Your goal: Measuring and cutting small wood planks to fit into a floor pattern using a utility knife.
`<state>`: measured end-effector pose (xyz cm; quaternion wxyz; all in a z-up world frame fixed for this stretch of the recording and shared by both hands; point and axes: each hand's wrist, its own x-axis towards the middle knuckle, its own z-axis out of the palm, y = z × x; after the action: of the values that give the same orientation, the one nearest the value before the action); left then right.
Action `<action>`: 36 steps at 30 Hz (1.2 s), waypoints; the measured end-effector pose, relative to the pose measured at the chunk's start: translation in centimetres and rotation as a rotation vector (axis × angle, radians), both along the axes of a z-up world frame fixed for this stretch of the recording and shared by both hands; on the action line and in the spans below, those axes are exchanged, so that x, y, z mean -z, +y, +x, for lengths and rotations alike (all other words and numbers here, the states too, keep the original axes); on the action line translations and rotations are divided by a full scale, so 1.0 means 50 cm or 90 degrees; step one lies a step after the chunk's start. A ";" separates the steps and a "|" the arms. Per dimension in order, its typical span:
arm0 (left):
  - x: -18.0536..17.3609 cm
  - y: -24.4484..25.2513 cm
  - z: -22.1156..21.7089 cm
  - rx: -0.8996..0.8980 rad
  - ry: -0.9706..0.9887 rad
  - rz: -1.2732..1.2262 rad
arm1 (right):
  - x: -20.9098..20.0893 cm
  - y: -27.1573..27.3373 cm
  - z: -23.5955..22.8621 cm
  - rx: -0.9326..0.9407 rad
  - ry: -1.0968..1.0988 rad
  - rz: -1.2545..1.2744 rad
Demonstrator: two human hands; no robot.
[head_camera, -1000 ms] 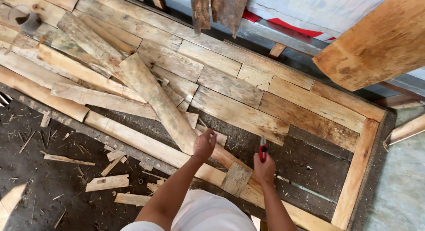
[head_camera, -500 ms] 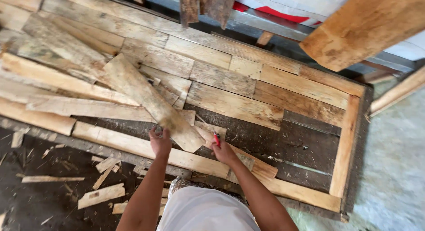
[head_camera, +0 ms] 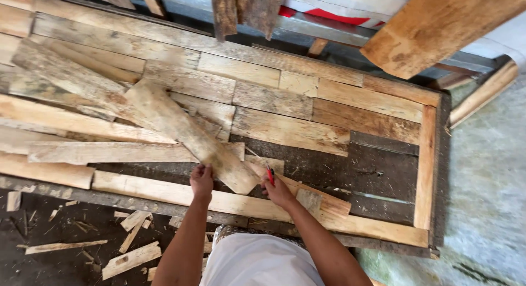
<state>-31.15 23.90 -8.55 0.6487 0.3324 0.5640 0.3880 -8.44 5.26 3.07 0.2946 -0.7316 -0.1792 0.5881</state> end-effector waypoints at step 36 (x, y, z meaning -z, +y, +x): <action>-0.199 0.016 0.163 0.243 -0.108 -0.076 | 0.108 -0.130 0.134 0.557 0.040 0.183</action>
<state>-23.01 24.68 1.41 0.7741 0.3602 0.4562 0.2509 -1.74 -1.24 -2.33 0.6188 -0.6721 0.0758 0.3995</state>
